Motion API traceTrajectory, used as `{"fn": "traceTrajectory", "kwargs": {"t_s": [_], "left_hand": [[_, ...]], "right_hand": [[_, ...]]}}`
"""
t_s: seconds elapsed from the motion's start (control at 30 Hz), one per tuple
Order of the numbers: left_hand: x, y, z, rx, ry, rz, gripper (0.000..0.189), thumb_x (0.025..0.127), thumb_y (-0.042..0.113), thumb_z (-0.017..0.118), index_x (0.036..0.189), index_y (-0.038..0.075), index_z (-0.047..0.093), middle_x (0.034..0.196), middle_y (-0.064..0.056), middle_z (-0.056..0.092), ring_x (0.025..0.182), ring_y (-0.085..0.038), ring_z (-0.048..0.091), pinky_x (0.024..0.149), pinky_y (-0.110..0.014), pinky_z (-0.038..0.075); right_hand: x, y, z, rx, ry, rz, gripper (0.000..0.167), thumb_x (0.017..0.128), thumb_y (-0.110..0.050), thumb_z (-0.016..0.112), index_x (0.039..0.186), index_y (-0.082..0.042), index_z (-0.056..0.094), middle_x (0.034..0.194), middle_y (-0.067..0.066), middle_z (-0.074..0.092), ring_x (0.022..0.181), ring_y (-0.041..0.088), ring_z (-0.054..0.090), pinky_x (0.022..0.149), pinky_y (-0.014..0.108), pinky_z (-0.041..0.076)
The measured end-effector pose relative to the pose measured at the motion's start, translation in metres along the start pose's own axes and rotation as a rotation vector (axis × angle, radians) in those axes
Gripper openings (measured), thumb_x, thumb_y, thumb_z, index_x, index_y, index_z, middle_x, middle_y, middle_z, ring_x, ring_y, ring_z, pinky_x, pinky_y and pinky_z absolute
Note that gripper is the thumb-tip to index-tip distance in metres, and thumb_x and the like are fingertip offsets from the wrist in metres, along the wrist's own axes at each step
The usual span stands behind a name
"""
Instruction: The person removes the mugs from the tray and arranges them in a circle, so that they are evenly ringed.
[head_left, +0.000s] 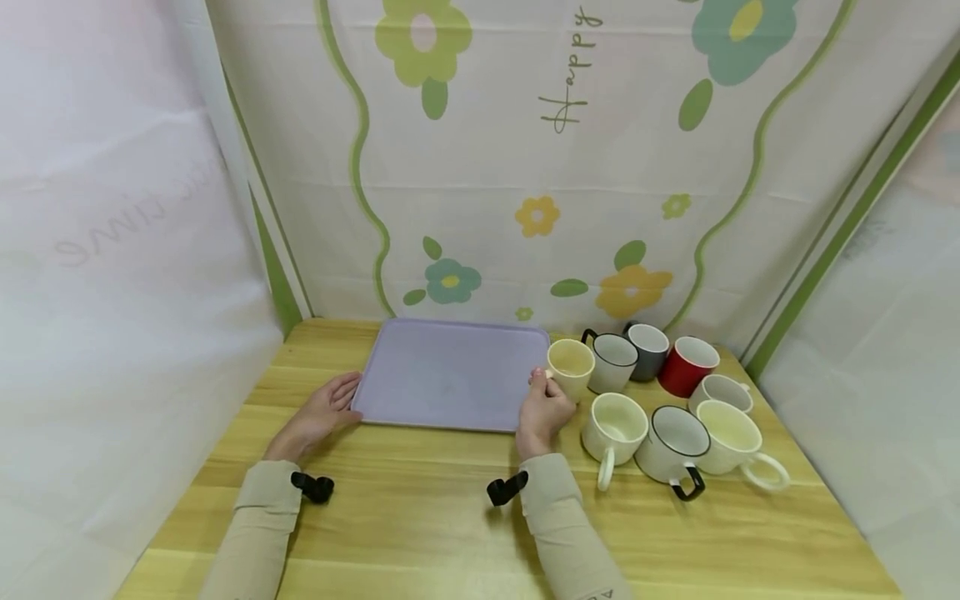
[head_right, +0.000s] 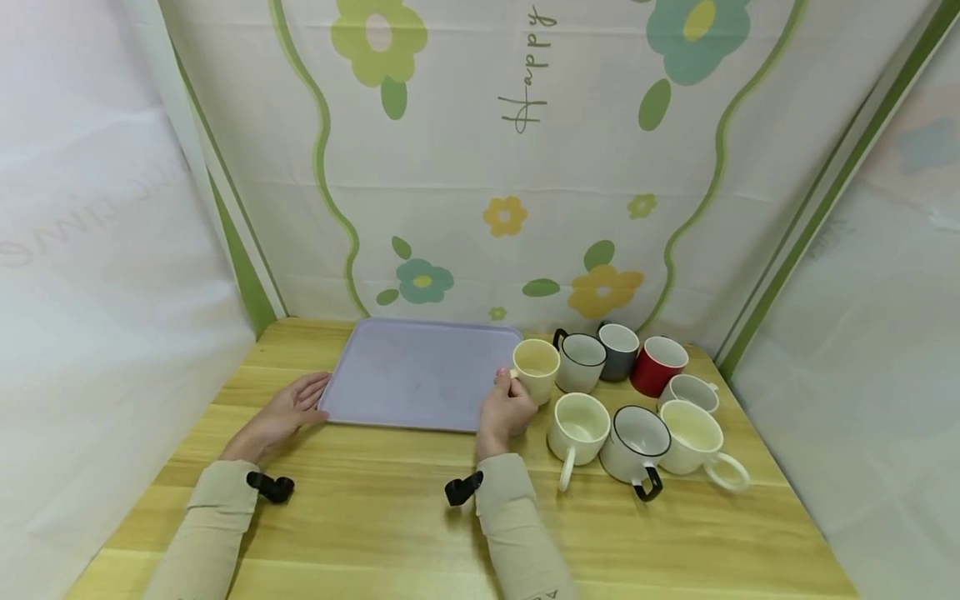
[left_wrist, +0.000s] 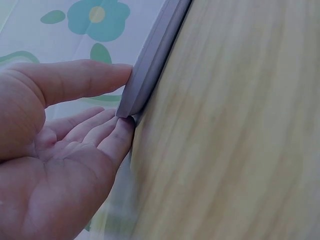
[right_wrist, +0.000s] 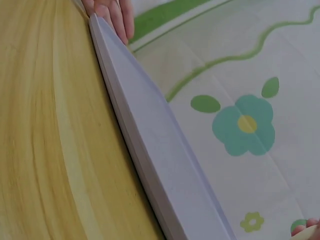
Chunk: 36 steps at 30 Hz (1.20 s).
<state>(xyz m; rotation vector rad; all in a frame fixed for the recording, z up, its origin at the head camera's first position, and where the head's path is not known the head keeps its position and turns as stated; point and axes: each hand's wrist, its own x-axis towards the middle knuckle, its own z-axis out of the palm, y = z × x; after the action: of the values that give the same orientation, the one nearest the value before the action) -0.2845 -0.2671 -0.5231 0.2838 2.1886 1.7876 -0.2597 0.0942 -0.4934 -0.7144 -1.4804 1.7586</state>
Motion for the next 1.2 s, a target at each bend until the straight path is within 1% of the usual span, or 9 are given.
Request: {"fn": "traceTrajectory", "kwargs": {"t_s": [0.17, 0.37, 0.5, 0.63, 0.73, 0.87, 1.03, 1.13, 1.2], "left_hand": [[-0.001, 0.002, 0.000, 0.001, 0.002, 0.010, 0.088, 0.098, -0.009, 0.063, 0.167, -0.005, 0.010, 0.176, -0.028, 0.010, 0.164, -0.046, 0.009, 0.130, -0.051, 0.020], [-0.001, 0.001, -0.002, -0.022, -0.006, 0.016, 0.088, 0.098, -0.011, 0.062, 0.167, -0.006, 0.007, 0.176, -0.028, 0.007, 0.164, -0.046, 0.006, 0.129, -0.050, 0.021], [-0.002, 0.000, -0.002, -0.028, -0.010, 0.016, 0.088, 0.098, -0.011, 0.062, 0.167, -0.006, 0.007, 0.176, -0.029, 0.007, 0.164, -0.046, 0.006, 0.128, -0.046, 0.025], [-0.001, -0.001, -0.001, -0.016, -0.009, 0.008, 0.088, 0.099, -0.010, 0.063, 0.167, -0.005, 0.009, 0.176, -0.028, 0.009, 0.164, -0.045, 0.007, 0.128, -0.045, 0.027], [0.000, -0.001, 0.000, -0.004, -0.016, 0.012, 0.088, 0.099, -0.009, 0.063, 0.167, -0.005, 0.009, 0.176, -0.027, 0.009, 0.164, -0.046, 0.008, 0.128, -0.047, 0.025], [0.001, -0.001, 0.001, 0.002, -0.021, 0.025, 0.088, 0.099, -0.008, 0.064, 0.167, -0.005, 0.009, 0.176, -0.028, 0.009, 0.164, -0.046, 0.007, 0.128, -0.049, 0.024], [0.003, 0.000, 0.001, -0.002, -0.029, 0.028, 0.088, 0.099, -0.007, 0.064, 0.168, -0.004, 0.009, 0.176, -0.028, 0.009, 0.164, -0.046, 0.007, 0.129, -0.049, 0.024], [0.003, 0.002, 0.002, -0.001, -0.034, 0.029, 0.088, 0.100, -0.007, 0.064, 0.168, -0.005, 0.009, 0.176, -0.028, 0.009, 0.164, -0.046, 0.007, 0.129, -0.049, 0.023], [0.002, 0.003, 0.001, -0.002, -0.033, 0.031, 0.087, 0.100, -0.007, 0.064, 0.167, -0.005, 0.008, 0.176, -0.028, 0.008, 0.163, -0.047, 0.006, 0.129, -0.048, 0.023]], "right_hand": [[0.005, -0.002, -0.003, 0.011, 0.069, 0.009, 0.028, 0.096, -0.007, 0.075, 0.070, 0.001, 0.079, 0.091, 0.018, 0.081, 0.079, 0.006, 0.066, 0.065, 0.010, 0.049], [0.013, 0.002, -0.004, 0.007, 0.118, 0.032, 0.025, 0.097, -0.007, 0.075, 0.074, 0.000, 0.081, 0.103, 0.018, 0.082, 0.093, 0.016, 0.073, 0.074, 0.010, 0.053], [0.016, 0.006, -0.006, -0.009, 0.136, 0.052, 0.020, 0.098, -0.009, 0.075, 0.085, 0.003, 0.083, 0.105, 0.020, 0.081, 0.101, 0.026, 0.075, 0.085, 0.023, 0.058], [0.017, 0.011, -0.009, -0.027, 0.166, 0.088, 0.018, 0.097, -0.011, 0.076, 0.092, 0.004, 0.084, 0.104, 0.019, 0.082, 0.102, 0.029, 0.074, 0.092, 0.034, 0.058], [0.019, 0.013, -0.011, -0.027, 0.189, 0.106, 0.018, 0.096, -0.013, 0.077, 0.089, 0.003, 0.084, 0.102, 0.017, 0.082, 0.099, 0.025, 0.073, 0.089, 0.031, 0.057], [0.019, 0.010, -0.012, 0.023, 0.195, 0.127, 0.018, 0.096, -0.011, 0.077, 0.084, 0.001, 0.084, 0.102, 0.017, 0.082, 0.094, 0.019, 0.072, 0.082, 0.021, 0.055], [0.019, 0.004, -0.012, 0.086, 0.197, 0.161, 0.018, 0.097, -0.010, 0.075, 0.088, 0.002, 0.084, 0.103, 0.020, 0.082, 0.094, 0.019, 0.072, 0.080, 0.019, 0.054], [0.019, 0.003, -0.013, 0.082, 0.180, 0.182, 0.021, 0.096, -0.013, 0.076, 0.078, -0.005, 0.084, 0.091, 0.011, 0.082, 0.091, 0.015, 0.068, 0.077, 0.017, 0.051], [0.018, 0.002, -0.015, 0.064, 0.138, 0.181, 0.031, 0.096, -0.014, 0.077, 0.066, -0.009, 0.077, 0.075, 0.001, 0.076, 0.081, 0.013, 0.062, 0.071, 0.017, 0.047]]}}
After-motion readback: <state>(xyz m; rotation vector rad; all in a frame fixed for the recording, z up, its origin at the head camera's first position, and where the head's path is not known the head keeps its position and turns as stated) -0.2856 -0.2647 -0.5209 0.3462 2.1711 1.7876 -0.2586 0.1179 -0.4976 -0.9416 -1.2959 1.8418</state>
